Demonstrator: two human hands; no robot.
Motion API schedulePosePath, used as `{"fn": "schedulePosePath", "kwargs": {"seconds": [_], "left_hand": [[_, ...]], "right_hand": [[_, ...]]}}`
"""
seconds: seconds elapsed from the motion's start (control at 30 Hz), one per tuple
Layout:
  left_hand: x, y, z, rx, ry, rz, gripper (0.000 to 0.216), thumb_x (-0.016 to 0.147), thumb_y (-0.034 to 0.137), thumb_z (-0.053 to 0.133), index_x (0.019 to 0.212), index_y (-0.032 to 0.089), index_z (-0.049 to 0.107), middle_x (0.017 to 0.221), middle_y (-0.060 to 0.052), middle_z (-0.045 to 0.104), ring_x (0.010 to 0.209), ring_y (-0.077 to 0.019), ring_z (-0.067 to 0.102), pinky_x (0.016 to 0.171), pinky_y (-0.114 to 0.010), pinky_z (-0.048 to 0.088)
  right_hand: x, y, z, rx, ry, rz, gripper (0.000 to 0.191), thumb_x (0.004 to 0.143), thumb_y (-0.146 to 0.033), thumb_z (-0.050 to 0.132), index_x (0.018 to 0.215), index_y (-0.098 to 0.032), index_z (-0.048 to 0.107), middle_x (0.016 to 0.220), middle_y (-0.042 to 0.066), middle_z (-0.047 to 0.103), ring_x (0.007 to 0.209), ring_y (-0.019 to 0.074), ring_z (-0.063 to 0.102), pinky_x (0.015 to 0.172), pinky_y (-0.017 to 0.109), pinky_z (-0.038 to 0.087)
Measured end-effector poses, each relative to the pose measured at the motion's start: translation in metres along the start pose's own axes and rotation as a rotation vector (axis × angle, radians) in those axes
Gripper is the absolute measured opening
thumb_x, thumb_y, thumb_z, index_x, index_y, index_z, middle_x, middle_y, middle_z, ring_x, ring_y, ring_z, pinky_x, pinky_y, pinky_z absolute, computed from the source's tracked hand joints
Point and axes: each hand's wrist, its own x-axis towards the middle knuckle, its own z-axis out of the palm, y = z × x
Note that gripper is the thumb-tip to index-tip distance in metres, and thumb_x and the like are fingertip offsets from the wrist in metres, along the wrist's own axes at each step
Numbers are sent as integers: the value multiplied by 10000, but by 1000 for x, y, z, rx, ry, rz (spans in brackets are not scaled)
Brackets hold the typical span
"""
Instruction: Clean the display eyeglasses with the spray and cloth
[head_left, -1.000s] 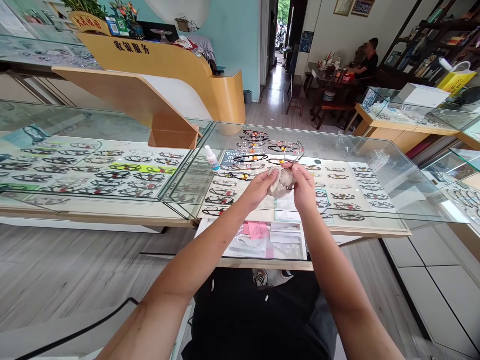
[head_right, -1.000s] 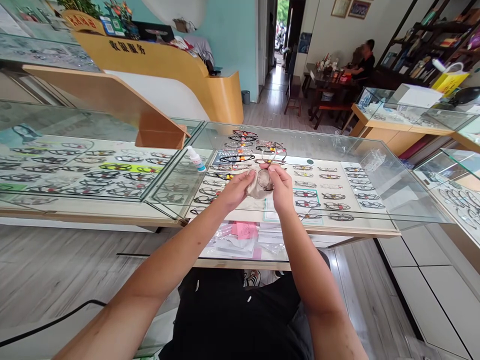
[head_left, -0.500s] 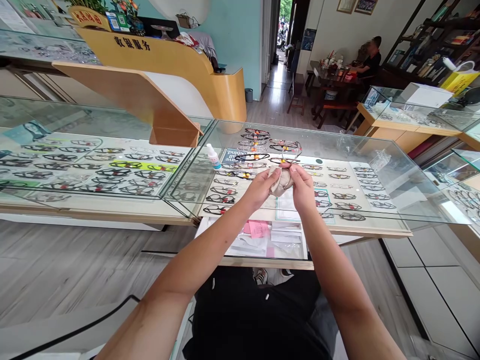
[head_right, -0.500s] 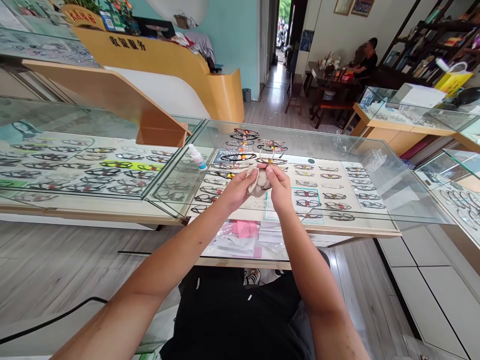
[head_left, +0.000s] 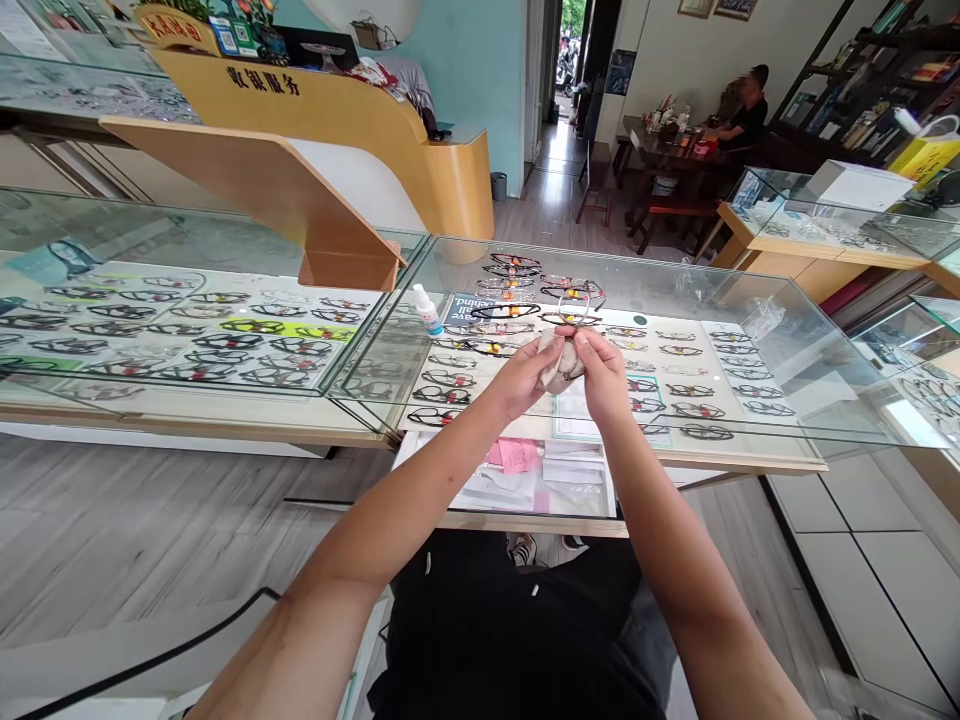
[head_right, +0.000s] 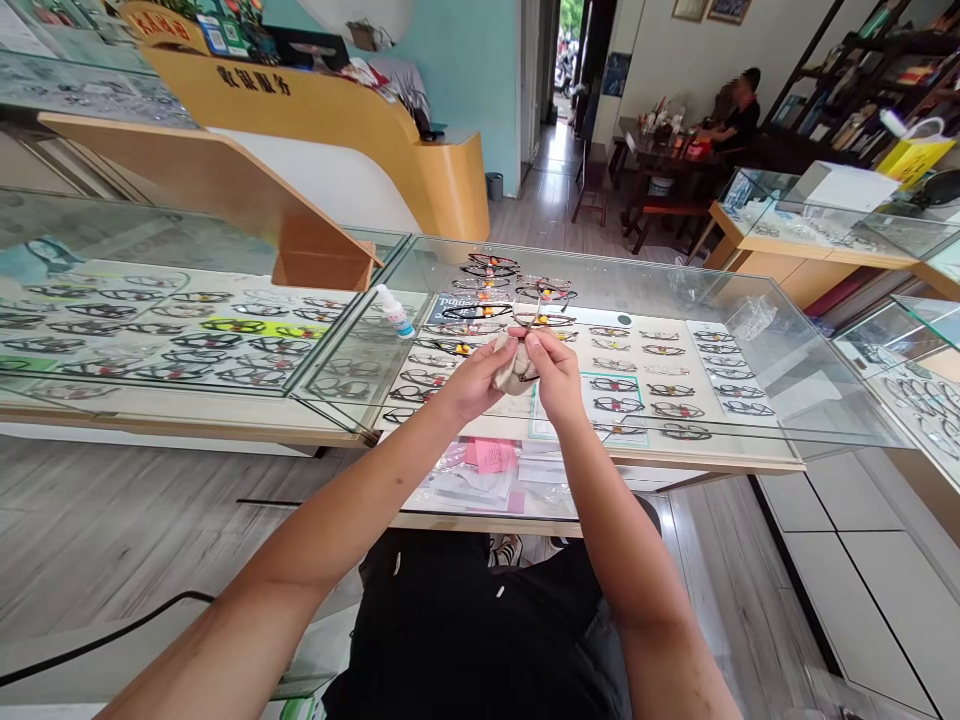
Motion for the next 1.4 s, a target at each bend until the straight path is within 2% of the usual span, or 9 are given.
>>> {"fn": "schedulePosePath", "kwargs": {"seconds": [0.33,0.67,0.83,0.93,1.07,1.27,1.4], "left_hand": [[-3,4,1,-12,-23,-78,449,737,386,994,1044,183,737,871,-20,755,763,-156,717,702,-260,541],[-5,8,2,-4,-68,-100,479,708,306,1005,1078,188,726,858,-9,748,764,-163,717,715,-274,528],[-8,10,4,24,-117,-84,514,695,260,1004,1115,177,721,894,-16,755,792,-162,714,782,-288,525],[-8,10,4,57,-142,-72,603,664,233,1018,1182,189,714,967,-25,766,848,-161,716,819,-287,513],[-7,9,2,103,-144,-102,641,670,281,1026,1221,200,707,980,-27,756,868,-160,704,795,-275,487],[-8,8,3,200,-104,-22,584,690,436,1020,1108,165,715,860,1,714,777,-129,650,768,-267,476],[-4,0,1,238,-59,69,580,733,559,964,1079,162,721,858,-9,720,820,-149,666,793,-274,495]], "right_hand": [[-1,-15,5,-22,-16,11,351,966,-605,720,1021,-299,882,1010,36,730,1006,237,649,981,406,516],[-1,-12,4,29,-1,39,305,933,-570,758,898,-289,871,961,40,740,973,241,642,961,414,523],[0,-11,2,84,26,67,236,912,-497,779,902,-284,880,1004,32,734,973,226,653,939,390,536],[1,-12,0,111,52,116,269,899,-522,778,949,-279,882,1056,38,737,1026,241,669,948,393,551],[2,-10,-1,123,77,173,330,896,-568,770,1009,-276,874,1146,55,776,1101,272,684,973,423,567],[1,-6,1,52,12,80,294,940,-543,743,994,-290,883,1191,39,785,1146,256,666,1044,411,535],[1,-5,1,45,-5,101,265,936,-502,730,1007,-308,895,1135,23,738,1071,221,658,922,349,550]]}}
